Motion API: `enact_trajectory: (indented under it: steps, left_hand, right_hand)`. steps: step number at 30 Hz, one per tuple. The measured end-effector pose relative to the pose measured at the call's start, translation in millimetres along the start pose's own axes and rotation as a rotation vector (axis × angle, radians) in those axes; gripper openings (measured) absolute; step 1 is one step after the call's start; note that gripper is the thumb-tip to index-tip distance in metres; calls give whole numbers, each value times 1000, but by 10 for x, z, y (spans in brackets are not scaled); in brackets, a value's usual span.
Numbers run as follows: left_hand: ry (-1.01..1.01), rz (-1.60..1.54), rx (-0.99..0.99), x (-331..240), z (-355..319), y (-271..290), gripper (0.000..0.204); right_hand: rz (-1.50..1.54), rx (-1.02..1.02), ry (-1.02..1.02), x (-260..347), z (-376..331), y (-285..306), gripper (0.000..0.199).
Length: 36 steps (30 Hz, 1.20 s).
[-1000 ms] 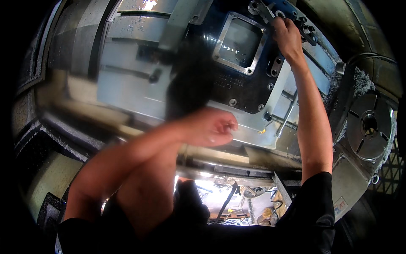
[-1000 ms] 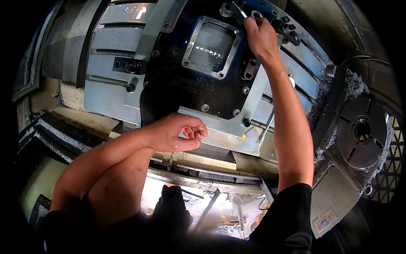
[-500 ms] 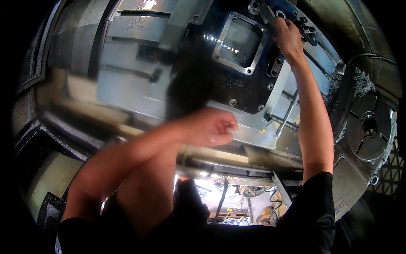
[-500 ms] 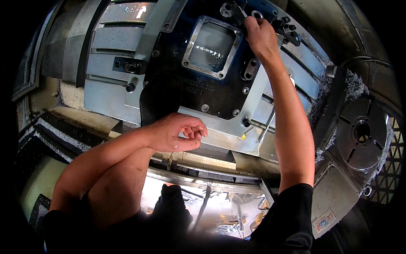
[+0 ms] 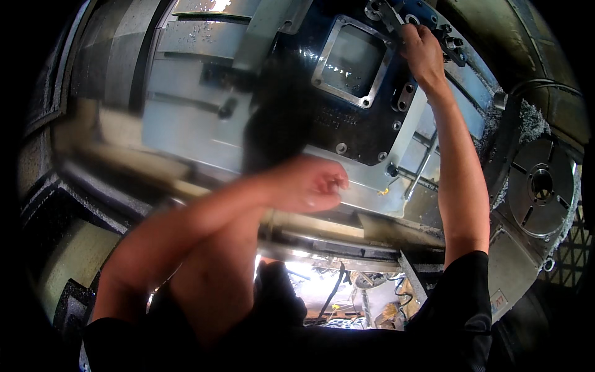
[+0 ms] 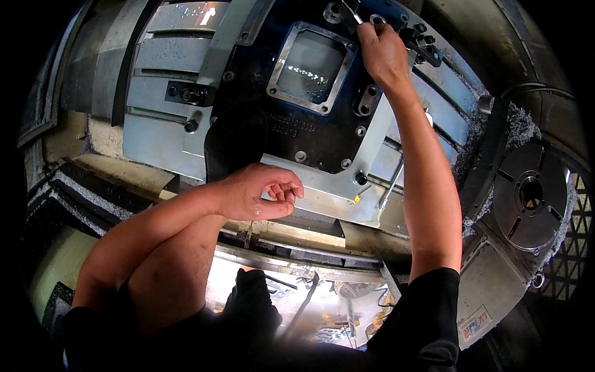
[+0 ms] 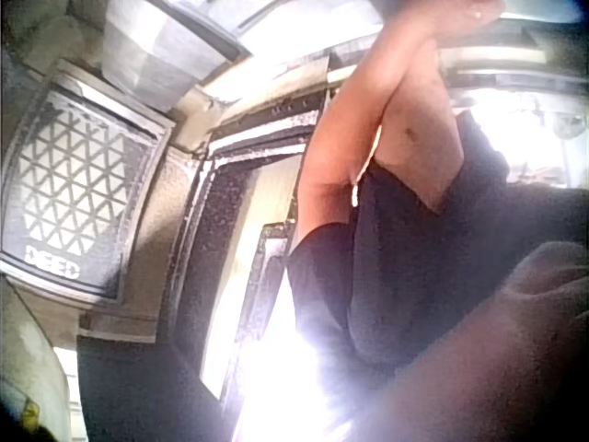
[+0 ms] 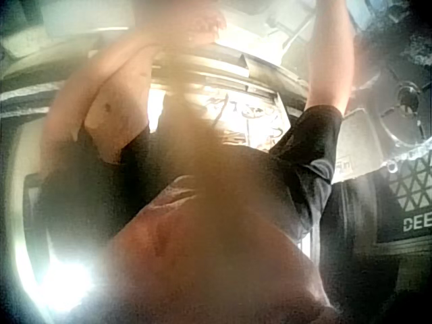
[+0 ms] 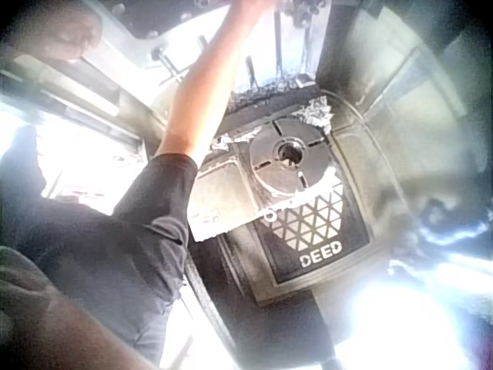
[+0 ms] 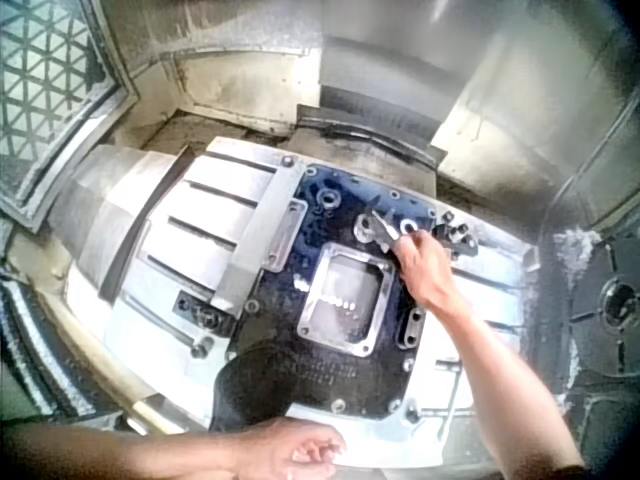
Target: The person measures a metal workpiece mounted on a CNC machine using a dial indicator and a caliper. They adjust the dial indicator on the workpiece surface, then use the caliper to measure specific dimensions of the part. The person also interacts with the machine's control panel during the process.
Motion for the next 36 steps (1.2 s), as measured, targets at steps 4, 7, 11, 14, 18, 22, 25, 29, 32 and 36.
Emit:
enact_trajectory:
  steps: [4,7,11,14,18,22,25,29,32,36]
  left_hand:
    - [16,6,8,29,2,6,24]
    - [1,-4,2,18,-1,4,25]
    - [-5,-12,4,22,2,2,24]
    - [3,-10,2,11,-1,4,24]
    - [7,-5,0,13,1,5,24]
    - [-16,-25,-6,14,-2,9,24]
    - [-7,-5,-3,12,1,6,24]
    - [6,3,1,4,6,8,24]
    - [13,7,2,9,8,7,25]
    - [19,8,-1,48,9,2,25]
  right_hand:
    - [80,67,-114,78,-43,-1,58]
    - [18,90,-95,14,5,9,56]
    - [31,27,-43,29,-9,-2,57]
    - [42,16,-56,65,-24,2,58]
    - [29,1,-32,57,-23,5,58]
    - [51,36,-79,74,-24,-1,58]
    - [44,27,-65,69,-22,-3,59]
    - [41,19,-55,24,-8,-10,61]
    - [18,64,-76,-29,27,5,58]
    - [-7,90,-122,47,-22,15,57]
Point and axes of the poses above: each hand's wrist, its own z-axis towards the middle knuckle, its own y-axis out of the back of the hand, x = y × z, the point moved 3 cm from there along z, towards the middle knuckle, and after that the axes turned 1 degree about -z, right-handed, at the moved point
